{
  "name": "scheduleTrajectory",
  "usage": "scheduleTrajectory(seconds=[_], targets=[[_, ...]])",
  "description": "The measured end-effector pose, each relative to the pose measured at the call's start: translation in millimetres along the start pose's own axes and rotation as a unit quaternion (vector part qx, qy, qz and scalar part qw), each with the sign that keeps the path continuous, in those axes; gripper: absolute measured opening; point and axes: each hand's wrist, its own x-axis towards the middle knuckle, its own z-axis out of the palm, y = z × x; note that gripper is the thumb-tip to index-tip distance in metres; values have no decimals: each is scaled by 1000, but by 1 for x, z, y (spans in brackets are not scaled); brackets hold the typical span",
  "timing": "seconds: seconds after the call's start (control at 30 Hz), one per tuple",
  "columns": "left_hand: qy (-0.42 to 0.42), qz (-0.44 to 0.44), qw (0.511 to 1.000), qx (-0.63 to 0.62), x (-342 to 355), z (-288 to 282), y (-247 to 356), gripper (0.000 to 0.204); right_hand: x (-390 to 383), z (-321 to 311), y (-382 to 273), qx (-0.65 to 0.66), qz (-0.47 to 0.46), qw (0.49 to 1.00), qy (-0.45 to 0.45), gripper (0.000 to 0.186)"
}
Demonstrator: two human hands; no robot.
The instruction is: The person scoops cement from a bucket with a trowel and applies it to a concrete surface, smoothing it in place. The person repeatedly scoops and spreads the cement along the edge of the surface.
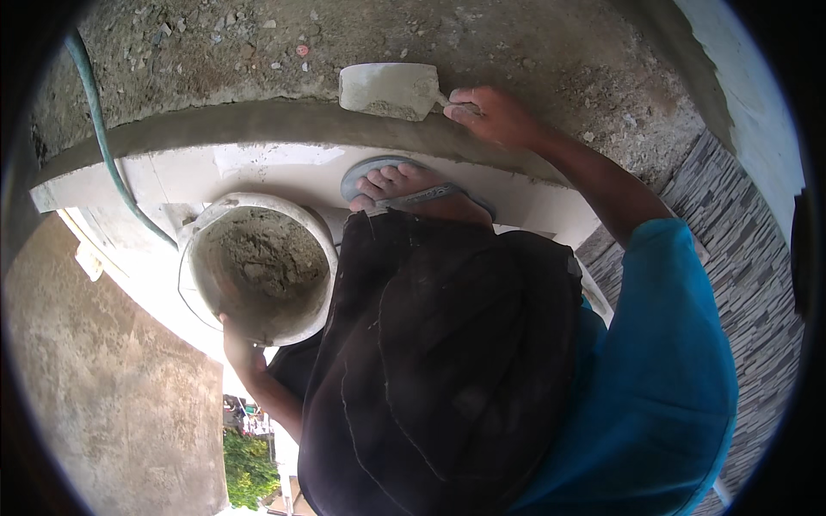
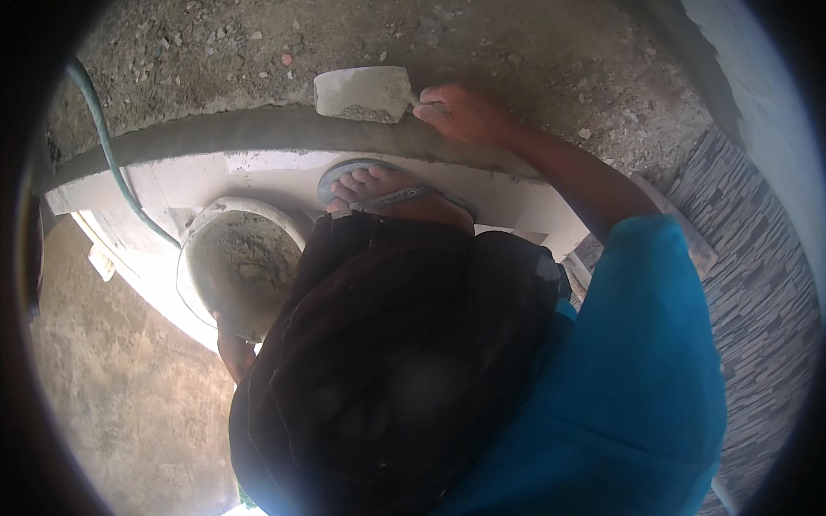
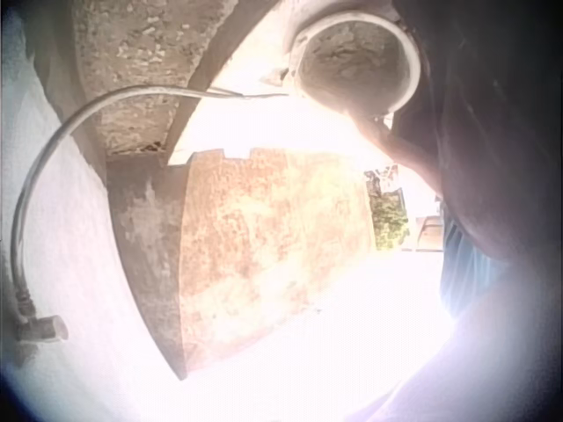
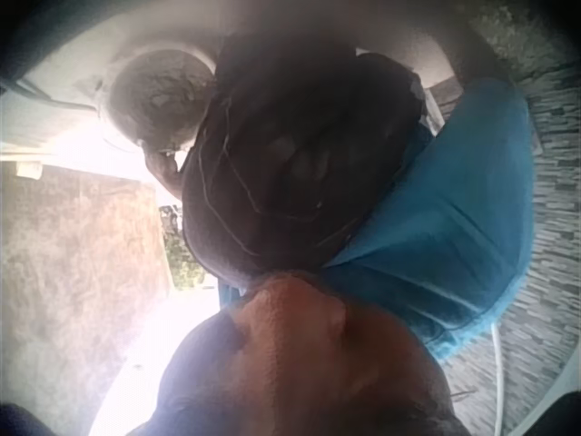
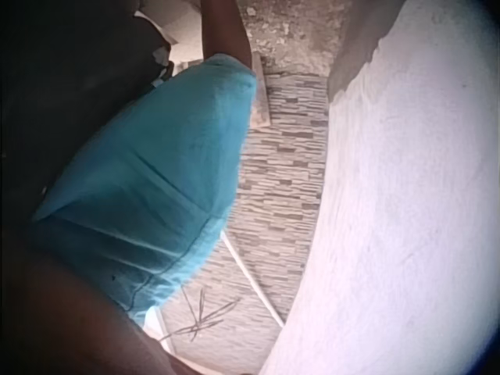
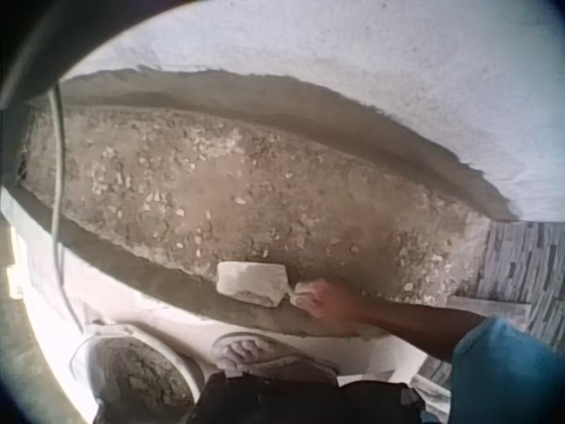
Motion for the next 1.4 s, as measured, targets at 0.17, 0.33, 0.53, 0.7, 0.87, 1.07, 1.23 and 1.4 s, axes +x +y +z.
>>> scheduleTrajectory(seconds=[0.17, 0.33, 0.53, 0.7, 0.87, 1.07, 1.23, 1.4], targets=[[10, -33, 998, -57, 6, -6, -6, 50, 22, 11, 22, -81, 18, 997, -10, 43], [-27, 6, 999, -22, 5, -8, -9, 50, 18, 17, 26, -144, 20, 989, -40, 42], [-15, -16, 999, -45, 1, -5, -3, 50, -6, 2, 15, -100, -14, 994, -43, 39], [-5, 30, 999, -10, -1, 2, -5, 51, -32, -15, -8, -107, 4, 991, -81, 39], [-7, 34, 999, -1, -4, 3, -3, 54, -50, -20, -11, -113, -2, 991, -71, 35], [-6, 21, 999, 49, -4, 0, 1, 61, -63, -42, -41, -49, 50, 991, -116, 35], [23, 20, 999, 11, -7, 1, 2, 63, -39, -39, -111, 46, -6, 995, -93, 38], [28, 27, 998, 44, -14, 18, 15, 60, -8, 28, -188, 33, -223, 954, -197, 39]])
